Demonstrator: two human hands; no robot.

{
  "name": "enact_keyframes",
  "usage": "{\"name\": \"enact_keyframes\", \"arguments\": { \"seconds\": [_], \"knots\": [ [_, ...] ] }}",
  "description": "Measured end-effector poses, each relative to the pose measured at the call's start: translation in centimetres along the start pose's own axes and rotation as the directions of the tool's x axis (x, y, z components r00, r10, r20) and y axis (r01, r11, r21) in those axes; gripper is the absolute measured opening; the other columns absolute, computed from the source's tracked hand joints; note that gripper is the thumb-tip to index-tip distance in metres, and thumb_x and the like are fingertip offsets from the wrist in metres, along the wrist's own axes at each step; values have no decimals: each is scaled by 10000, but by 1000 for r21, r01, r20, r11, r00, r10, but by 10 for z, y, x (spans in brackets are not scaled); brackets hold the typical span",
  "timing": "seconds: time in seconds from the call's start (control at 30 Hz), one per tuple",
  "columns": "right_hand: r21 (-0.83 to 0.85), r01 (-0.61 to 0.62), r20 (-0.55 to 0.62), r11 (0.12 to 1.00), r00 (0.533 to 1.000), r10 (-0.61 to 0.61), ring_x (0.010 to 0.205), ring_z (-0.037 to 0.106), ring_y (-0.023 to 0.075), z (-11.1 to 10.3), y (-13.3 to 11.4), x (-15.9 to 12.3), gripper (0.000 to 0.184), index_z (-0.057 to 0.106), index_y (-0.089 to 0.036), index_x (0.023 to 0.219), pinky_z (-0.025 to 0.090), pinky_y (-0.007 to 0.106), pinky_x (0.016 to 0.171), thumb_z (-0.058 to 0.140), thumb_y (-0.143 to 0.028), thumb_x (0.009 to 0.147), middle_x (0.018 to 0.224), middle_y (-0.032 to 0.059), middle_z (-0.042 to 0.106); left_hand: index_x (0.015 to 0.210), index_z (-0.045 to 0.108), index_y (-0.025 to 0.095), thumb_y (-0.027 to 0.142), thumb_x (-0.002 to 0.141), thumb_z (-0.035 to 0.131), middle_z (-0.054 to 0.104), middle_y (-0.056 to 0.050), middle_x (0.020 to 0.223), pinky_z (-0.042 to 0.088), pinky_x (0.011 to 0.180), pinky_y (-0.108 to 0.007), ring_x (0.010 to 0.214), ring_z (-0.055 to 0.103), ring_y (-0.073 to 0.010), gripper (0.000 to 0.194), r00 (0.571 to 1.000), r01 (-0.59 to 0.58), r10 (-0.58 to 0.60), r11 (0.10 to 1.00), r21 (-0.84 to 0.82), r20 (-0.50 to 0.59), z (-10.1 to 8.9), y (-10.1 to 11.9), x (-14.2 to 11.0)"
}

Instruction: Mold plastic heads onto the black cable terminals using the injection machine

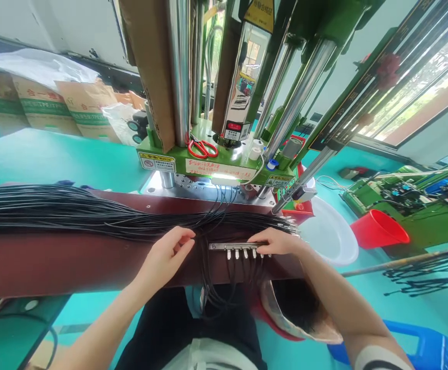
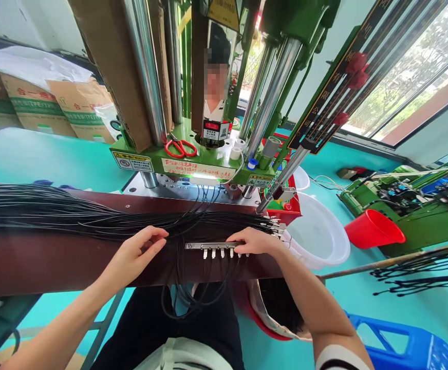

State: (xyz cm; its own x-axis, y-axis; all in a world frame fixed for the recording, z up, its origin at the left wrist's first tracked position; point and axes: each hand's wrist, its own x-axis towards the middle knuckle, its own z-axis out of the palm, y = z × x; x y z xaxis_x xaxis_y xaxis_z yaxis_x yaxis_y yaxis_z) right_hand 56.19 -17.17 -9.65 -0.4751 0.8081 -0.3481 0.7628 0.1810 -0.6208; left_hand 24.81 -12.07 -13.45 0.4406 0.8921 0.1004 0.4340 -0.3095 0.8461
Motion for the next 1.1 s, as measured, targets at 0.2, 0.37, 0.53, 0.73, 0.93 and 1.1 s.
{"name": "enact_keyframes", "arguments": {
  "seconds": [0.2, 0.37, 0.53, 0.73, 0.93, 1.1],
  "knots": [
    [-325, 2, -238, 946, 968, -84, 857, 506, 175, 19, -2, 12, 288, 650, -154, 950, 402, 285, 771, 525, -72, 704, 899, 51, 563, 878, 559, 204, 341, 830, 412, 594, -30, 860, 418, 669, -276, 724, 526, -152, 207, 994, -92, 98, 989, 119, -46, 2, -5, 25],
    [-346, -39, -381, 938, 919, -102, 860, 498, 181, 34, -1, 7, 315, 612, -155, 1000, 406, 305, 795, 512, -68, 714, 897, 57, 558, 838, 551, 202, 324, 843, 380, 598, -29, 826, 393, 702, -277, 763, 540, -170, 209, 970, -199, 233, 924, 328, -70, 0, 1, 51],
    [-301, -30, -463, 953, 878, -119, 851, 520, 185, 34, -3, 6, 308, 599, -160, 1013, 420, 313, 790, 494, -83, 735, 881, 60, 584, 812, 549, 204, 338, 833, 385, 600, -22, 775, 373, 677, -270, 733, 545, -172, 213, 987, -153, 161, 906, 395, 13, 10, 4, 92],
    [-198, -7, -635, 980, 763, -123, 807, 552, 170, 3, 2, 35, 257, 623, -170, 937, 433, 305, 756, 429, -93, 789, 844, 52, 616, 761, 547, 203, 396, 864, 320, 624, -32, 760, 357, 651, -274, 739, 571, -186, 316, 997, -76, 63, 927, 368, 46, 27, 2, 117],
    [124, -51, -834, 991, 535, 132, 949, 531, 208, -49, 32, 121, 358, 587, -155, 1037, 414, 378, 876, 493, -58, 706, 1036, 80, 577, 791, 562, 203, 371, 880, 317, 648, -53, 811, 333, 624, -286, 764, 585, -200, 311, 994, -107, 95, 882, 459, 48, 34, -4, 109],
    [184, 21, -843, 983, 518, 147, 963, 546, 203, -97, 20, 186, 223, 564, -139, 1061, 422, 416, 880, 498, -144, 848, 1039, 74, 580, 779, 554, 201, 334, 889, 321, 654, -53, 818, 338, 643, -287, 780, 590, -195, 289, 989, -145, 131, 874, 464, 62, 36, -7, 109]
  ]
}}
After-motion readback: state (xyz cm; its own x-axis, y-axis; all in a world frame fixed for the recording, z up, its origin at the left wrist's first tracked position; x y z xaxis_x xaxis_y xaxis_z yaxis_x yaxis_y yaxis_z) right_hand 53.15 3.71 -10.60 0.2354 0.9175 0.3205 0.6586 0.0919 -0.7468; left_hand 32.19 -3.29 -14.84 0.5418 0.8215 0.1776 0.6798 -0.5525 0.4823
